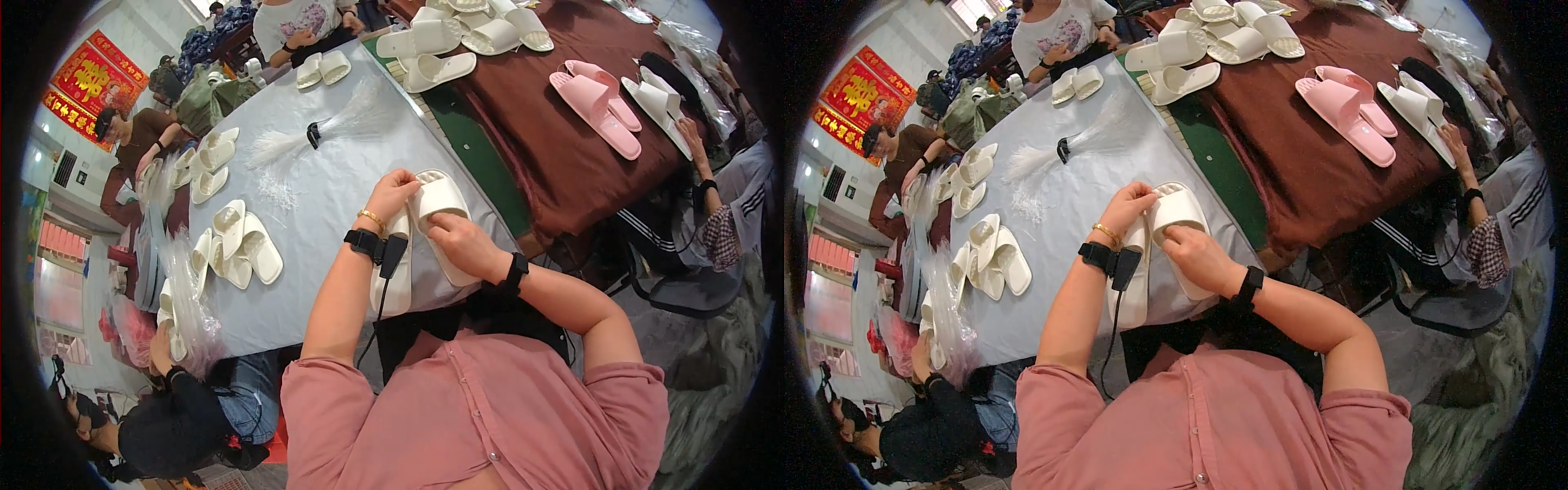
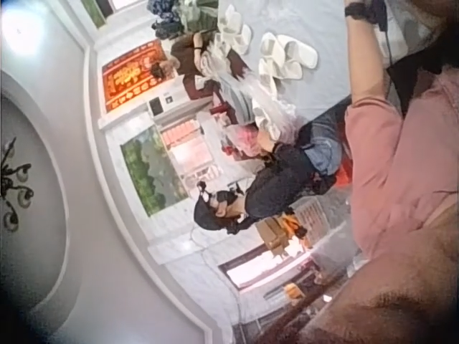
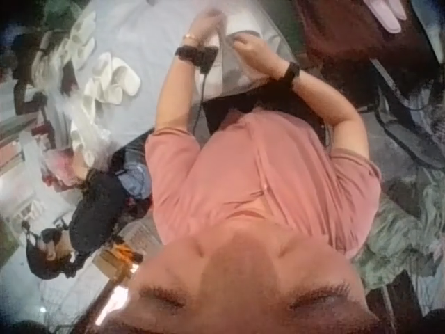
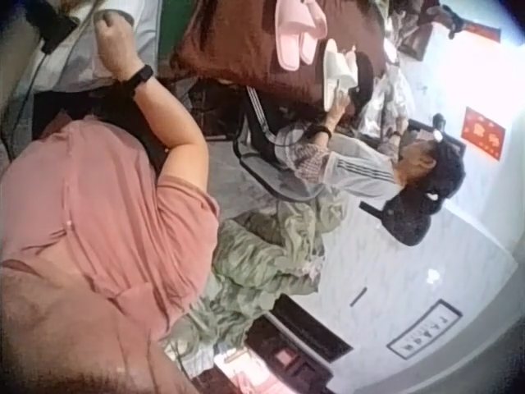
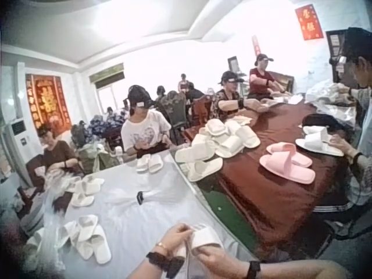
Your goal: Assembling plastic straps into shoe soles at a factory workstation.
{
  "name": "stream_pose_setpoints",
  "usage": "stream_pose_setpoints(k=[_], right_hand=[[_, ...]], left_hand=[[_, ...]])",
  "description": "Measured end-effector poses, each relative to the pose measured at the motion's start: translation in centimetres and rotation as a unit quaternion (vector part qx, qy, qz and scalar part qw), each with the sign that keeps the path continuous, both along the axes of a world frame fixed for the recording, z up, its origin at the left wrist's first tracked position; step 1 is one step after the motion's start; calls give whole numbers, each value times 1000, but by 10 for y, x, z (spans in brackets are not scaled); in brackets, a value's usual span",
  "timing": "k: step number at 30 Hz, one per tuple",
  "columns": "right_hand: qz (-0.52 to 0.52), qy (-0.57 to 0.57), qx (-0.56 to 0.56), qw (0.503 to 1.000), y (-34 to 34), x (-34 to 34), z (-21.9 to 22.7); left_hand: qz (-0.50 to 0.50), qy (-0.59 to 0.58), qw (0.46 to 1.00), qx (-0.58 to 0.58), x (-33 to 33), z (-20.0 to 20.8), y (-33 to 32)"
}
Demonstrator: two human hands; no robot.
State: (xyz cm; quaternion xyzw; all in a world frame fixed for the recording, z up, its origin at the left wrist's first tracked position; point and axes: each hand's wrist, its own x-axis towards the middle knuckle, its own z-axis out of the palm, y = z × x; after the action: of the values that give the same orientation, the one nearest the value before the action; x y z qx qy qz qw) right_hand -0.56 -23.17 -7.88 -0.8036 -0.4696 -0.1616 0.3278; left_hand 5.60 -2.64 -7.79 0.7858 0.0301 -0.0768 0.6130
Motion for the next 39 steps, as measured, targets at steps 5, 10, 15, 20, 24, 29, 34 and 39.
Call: stream_pose_setpoints(k=[5, 10, 15, 20, 24, 29, 34, 39], right_hand=[[0, 28, -9, 1000, 2, 4, -1], [-3, -19, 17, 1000, 1, 3, 0], [-26, 65, 137, 988, 1, 5, 28], [-72, 267, 223, 935, 21, 42, 35], [25, 380, 240, 893, 50, 65, 17], [-17, 366, 189, 911, 56, 66, 12], [-86, 362, 237, 898, 53, 67, 10], [-94, 365, 227, 898, 52, 64, 11]], left_hand=[[-29, 49, 998, -20, -2, 6, -1], [18, 22, 993, -111, -6, 9, -4], [83, -78, 988, -108, -14, 7, 1], [89, -143, 980, -109, -29, 17, -7], [101, -146, 976, -124, -38, 17, -7], [136, -104, 969, -179, -43, 11, -3], [148, -79, 964, -205, -42, 6, 2], [154, -78, 950, -259, -42, 4, 3]])
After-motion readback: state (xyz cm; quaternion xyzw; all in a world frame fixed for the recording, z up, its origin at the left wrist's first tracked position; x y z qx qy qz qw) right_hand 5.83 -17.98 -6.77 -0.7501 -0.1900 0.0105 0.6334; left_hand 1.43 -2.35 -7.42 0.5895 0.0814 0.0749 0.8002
